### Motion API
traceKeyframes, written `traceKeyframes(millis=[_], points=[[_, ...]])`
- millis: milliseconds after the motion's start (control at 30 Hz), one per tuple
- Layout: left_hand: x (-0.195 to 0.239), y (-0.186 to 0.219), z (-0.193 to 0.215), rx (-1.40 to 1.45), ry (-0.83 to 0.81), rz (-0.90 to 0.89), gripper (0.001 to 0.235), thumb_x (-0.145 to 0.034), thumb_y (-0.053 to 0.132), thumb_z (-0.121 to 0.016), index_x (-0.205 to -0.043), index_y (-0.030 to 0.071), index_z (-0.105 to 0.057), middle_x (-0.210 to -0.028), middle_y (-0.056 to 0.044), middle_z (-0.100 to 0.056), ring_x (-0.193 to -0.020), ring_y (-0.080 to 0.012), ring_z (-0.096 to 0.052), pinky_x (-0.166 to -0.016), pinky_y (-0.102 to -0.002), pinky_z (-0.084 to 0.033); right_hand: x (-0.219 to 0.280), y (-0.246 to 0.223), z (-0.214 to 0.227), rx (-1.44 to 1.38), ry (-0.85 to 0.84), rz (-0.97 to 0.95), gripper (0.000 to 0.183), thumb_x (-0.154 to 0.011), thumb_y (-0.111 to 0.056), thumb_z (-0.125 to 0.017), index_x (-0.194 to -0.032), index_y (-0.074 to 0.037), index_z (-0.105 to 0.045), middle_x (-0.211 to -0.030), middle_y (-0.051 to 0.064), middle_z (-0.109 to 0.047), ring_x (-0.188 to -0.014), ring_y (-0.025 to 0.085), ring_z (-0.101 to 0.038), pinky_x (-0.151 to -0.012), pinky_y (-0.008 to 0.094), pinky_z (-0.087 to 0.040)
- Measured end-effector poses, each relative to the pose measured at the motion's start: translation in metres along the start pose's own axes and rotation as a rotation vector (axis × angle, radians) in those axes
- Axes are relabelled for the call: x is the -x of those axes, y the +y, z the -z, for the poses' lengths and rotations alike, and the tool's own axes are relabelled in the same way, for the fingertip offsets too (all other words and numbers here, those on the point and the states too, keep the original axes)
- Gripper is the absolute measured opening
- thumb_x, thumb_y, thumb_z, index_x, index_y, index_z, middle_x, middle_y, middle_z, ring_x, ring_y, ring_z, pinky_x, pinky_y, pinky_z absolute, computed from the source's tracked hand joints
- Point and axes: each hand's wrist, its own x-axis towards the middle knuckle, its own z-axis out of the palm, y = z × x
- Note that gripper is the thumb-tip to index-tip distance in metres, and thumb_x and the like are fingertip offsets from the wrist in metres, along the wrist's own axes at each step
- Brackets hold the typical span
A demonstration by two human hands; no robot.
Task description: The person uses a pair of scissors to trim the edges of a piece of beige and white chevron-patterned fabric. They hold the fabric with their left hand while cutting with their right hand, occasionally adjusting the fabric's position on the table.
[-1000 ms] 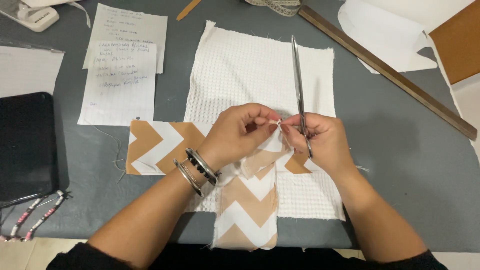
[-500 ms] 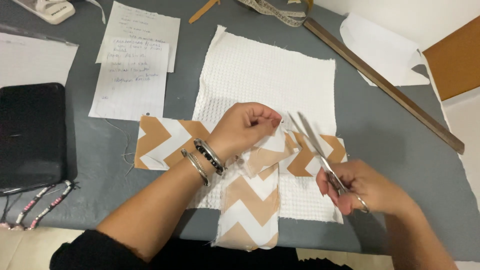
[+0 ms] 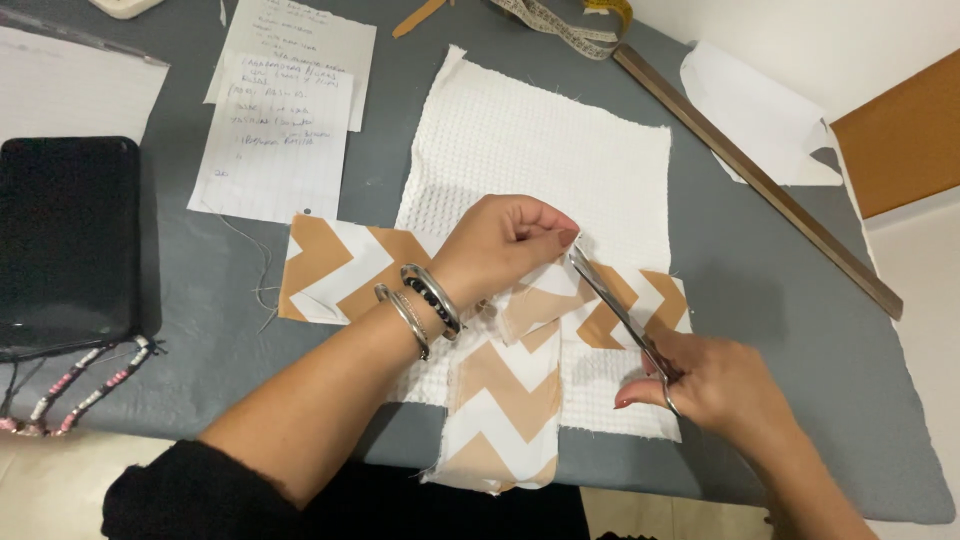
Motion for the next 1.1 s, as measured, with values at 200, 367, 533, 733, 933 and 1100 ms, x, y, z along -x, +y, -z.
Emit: traceKeyframes(millis=[200, 367, 533, 733, 933, 1100], points=[[-0.003, -0.005, -0.001, 0.060, -0.004, -0.008, 0.013, -0.091, 0.019, -0.072, -0.096, 0.008, -0.078, -0.063, 0.006, -0.062, -0.050, -0.0030, -0.043, -0.043, -0.021, -0.036, -0.002, 0.000, -0.002, 0.038, -0.069, -0.095, 0.065, -0.057, -0.083, -0.075, -0.087, -0.029, -0.055, -0.070, -0.019, -0.072, -0.068, 0.015, -0.072, -0.059, 0.037, -0.051], [-0.001, -0.001, 0.000, 0.028, -0.003, -0.001, 0.012, -0.091, 0.017, -0.072, -0.096, 0.009, -0.079, -0.063, 0.007, -0.063, -0.051, -0.0023, -0.043, -0.045, -0.020, -0.036, -0.001, -0.009, 0.008, -0.002, -0.044, -0.047, 0.060, -0.062, -0.077, -0.077, -0.089, -0.028, -0.056, -0.070, -0.018, -0.072, -0.066, 0.013, -0.068, -0.057, 0.036, -0.048], [0.000, 0.001, 0.000, -0.008, 0.007, 0.003, 0.013, -0.091, 0.020, -0.072, -0.096, 0.010, -0.079, -0.061, 0.009, -0.061, -0.051, -0.0021, -0.042, -0.048, -0.020, -0.036, -0.004, -0.016, 0.012, -0.066, -0.143, -0.192, 0.051, -0.067, -0.072, -0.077, -0.094, -0.032, -0.060, -0.071, -0.021, -0.069, -0.063, 0.012, -0.062, -0.062, 0.031, -0.047], [-0.002, -0.014, 0.000, 0.095, -0.001, -0.115, 0.023, -0.087, 0.015, -0.070, -0.105, 0.001, -0.075, -0.077, -0.008, -0.076, -0.072, -0.0081, -0.067, -0.067, -0.023, -0.057, -0.010, -0.016, 0.013, -0.275, -0.103, -0.165, 0.044, -0.066, -0.058, -0.086, -0.078, -0.018, -0.073, -0.050, 0.007, -0.068, -0.057, 0.026, -0.074, -0.055, 0.030, -0.054], [-0.005, -0.017, 0.002, 0.055, -0.004, -0.130, 0.022, -0.088, 0.016, -0.071, -0.105, 0.004, -0.076, -0.077, -0.007, -0.077, -0.073, -0.0072, -0.067, -0.067, -0.022, -0.057, -0.014, -0.006, 0.008, -0.402, -0.171, -0.174, 0.044, -0.060, -0.056, -0.089, -0.073, -0.017, -0.074, -0.045, 0.007, -0.066, -0.053, 0.027, -0.073, -0.056, 0.030, -0.055], [-0.006, -0.020, 0.002, 0.037, -0.012, -0.132, 0.021, -0.088, 0.016, -0.071, -0.105, 0.004, -0.076, -0.077, -0.008, -0.077, -0.073, -0.0078, -0.068, -0.067, -0.023, -0.057, -0.012, -0.001, 0.007, -0.641, -0.117, -0.087, 0.042, -0.053, -0.043, -0.096, -0.062, -0.008, -0.075, -0.034, 0.011, -0.063, -0.038, 0.022, -0.063, -0.044, 0.030, -0.049]])
